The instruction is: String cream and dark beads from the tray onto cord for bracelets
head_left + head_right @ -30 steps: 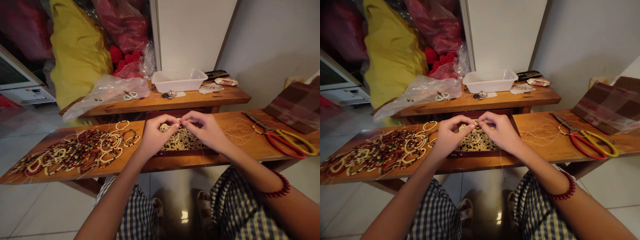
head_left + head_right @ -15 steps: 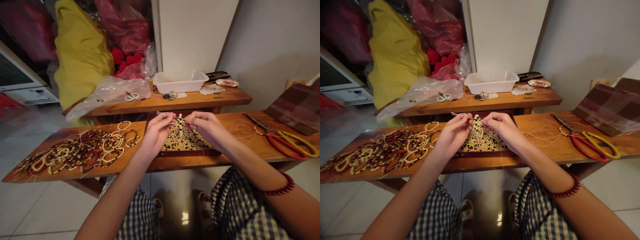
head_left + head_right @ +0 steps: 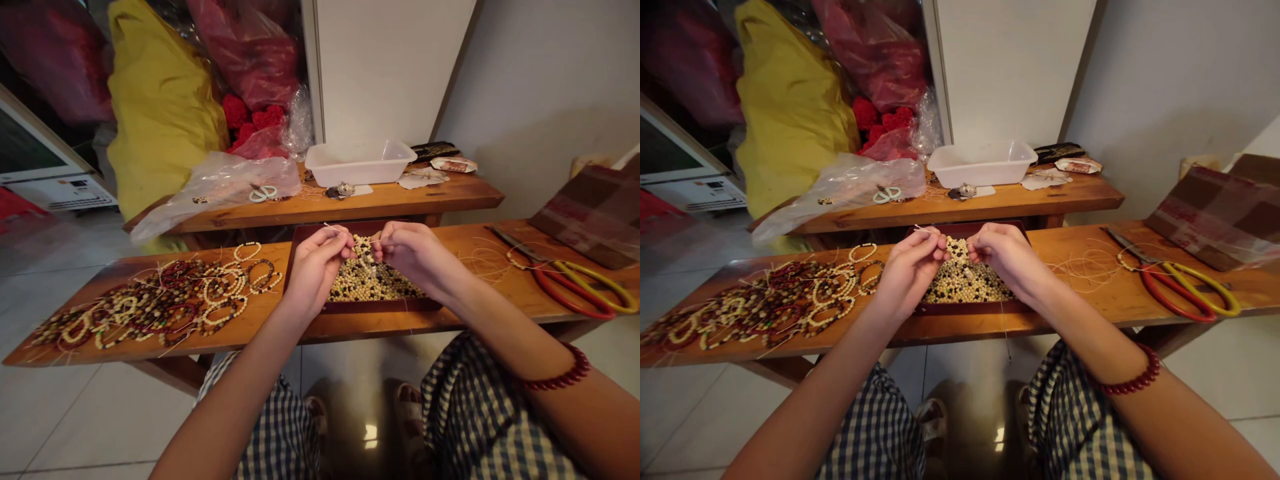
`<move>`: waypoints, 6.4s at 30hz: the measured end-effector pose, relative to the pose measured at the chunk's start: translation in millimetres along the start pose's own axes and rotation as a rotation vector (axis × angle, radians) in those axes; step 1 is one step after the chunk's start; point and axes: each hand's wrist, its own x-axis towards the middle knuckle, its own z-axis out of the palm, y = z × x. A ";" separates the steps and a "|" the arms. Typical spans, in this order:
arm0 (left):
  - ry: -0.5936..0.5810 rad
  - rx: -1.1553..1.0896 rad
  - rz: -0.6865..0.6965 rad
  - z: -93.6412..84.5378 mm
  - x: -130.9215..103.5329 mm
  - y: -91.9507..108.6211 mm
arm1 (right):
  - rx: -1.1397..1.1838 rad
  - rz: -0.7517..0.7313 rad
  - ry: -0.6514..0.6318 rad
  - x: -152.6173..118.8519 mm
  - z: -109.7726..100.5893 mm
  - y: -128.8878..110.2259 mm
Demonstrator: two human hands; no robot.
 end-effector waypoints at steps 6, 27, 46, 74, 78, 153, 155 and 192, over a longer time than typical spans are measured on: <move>0.103 0.432 0.170 -4.8 1.1 6.8 | -0.779 -0.414 0.013 -3.2 -1.5 2.9; -0.148 0.728 0.015 -1.5 -3.7 1.1 | -1.559 -0.891 -0.262 -10.0 -1.2 0.8; -0.151 0.807 0.085 1.5 -5.7 1.1 | -1.367 -0.743 -0.123 -8.0 -4.0 7.0; -0.214 0.377 -0.109 -1.6 -6.0 4.9 | -0.680 -0.375 -0.101 -8.9 2.3 -1.6; -0.236 0.410 -0.115 -2.2 -5.9 5.5 | -0.664 -0.336 -0.121 -9.1 3.1 -1.0; -0.233 0.133 -0.460 -4.3 -5.8 11.3 | -1.115 -0.551 -0.198 -11.6 3.7 -7.2; -0.264 0.118 -0.456 -4.8 -5.4 11.9 | -1.085 -0.537 -0.184 -11.4 3.0 -8.1; -0.202 0.461 -0.023 -0.1 -5.8 1.2 | -1.276 -0.740 -0.082 -15.3 6.1 3.0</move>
